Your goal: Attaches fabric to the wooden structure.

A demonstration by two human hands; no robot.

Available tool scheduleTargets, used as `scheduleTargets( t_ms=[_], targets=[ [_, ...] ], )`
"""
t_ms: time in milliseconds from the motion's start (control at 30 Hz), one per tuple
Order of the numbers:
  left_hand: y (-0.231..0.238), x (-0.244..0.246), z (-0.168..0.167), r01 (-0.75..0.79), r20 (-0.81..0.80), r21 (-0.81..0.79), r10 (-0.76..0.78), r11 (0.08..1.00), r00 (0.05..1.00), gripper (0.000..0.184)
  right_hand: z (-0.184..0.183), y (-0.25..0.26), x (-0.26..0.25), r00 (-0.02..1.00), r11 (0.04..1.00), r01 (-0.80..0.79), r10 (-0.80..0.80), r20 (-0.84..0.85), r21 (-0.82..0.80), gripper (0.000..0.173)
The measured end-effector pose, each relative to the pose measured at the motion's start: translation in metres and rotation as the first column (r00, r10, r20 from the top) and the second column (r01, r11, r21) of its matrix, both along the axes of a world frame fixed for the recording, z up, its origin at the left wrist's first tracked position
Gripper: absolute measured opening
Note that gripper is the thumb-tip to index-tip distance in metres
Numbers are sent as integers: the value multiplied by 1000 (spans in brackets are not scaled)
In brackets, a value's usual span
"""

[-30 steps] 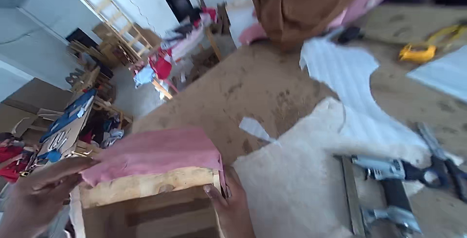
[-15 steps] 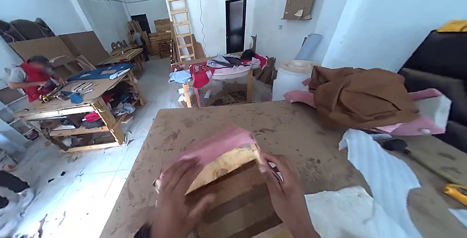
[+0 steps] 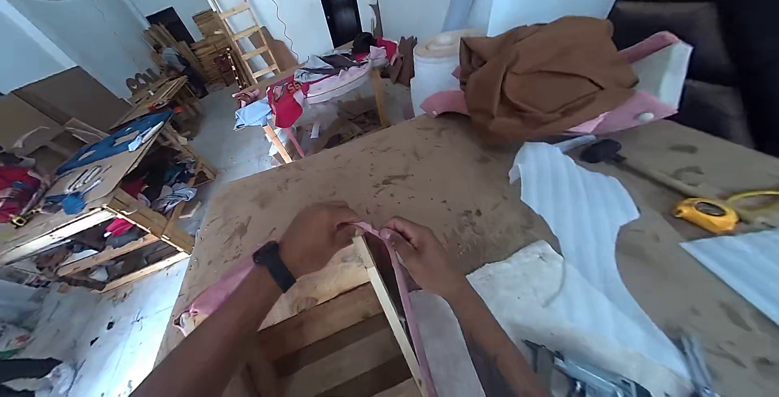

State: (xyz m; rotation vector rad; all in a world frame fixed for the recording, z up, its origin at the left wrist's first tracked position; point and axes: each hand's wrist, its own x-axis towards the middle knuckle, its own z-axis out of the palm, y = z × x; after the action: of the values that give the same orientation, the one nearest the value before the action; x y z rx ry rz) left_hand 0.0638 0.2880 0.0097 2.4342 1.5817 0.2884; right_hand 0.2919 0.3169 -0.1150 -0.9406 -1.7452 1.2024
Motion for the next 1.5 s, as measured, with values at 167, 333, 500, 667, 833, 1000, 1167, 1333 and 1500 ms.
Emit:
scheduleTargets(
  t_ms=[167, 333, 500, 667, 833, 1000, 1167, 1333, 1500],
  targets=[
    [14, 4, 0, -115, 116, -62, 122, 991, 986, 26, 15, -27, -20, 967, 975, 180, -200, -160, -132, 39],
    [15, 3, -5, -35, 271, -40, 45, 999, 962, 19, 14, -20, -29, 982, 980, 36, -71, -176, -193, 36],
    [31, 2, -1, -80, 283, -203, 136, 976, 949, 19, 23, 4, -12, 1000, 991, -11, 11, -5, -133, 16],
    [25, 4, -6, 42, 304, 10, -43, 999, 952, 19, 26, -27, -41, 963, 965, 250, -257, -85, -86, 18],
    [8, -5, -8, 108, 212, -18, -102, 994, 972, 32, 19, -55, -87, 721, 792, 594, -602, -342, -142, 20],
    [2, -16, -27, 138, 343, 84, -158, 987, 926, 23, 11, -56, -90, 683, 725, 685, -609, -403, 65, 18],
    [1, -15, -31, 237, 467, 156, -283, 959, 838, 17, 2, -58, -85, 662, 749, 656, -511, -548, 95, 17],
    [-2, -17, -33, 309, 519, 167, -350, 936, 780, 13, -6, -63, -81, 671, 765, 627, -432, -602, 149, 12],
    [1, -15, -31, 352, 562, 151, -373, 924, 738, 10, -15, -67, -83, 713, 750, 615, -397, -578, 244, 7]
  ],
)
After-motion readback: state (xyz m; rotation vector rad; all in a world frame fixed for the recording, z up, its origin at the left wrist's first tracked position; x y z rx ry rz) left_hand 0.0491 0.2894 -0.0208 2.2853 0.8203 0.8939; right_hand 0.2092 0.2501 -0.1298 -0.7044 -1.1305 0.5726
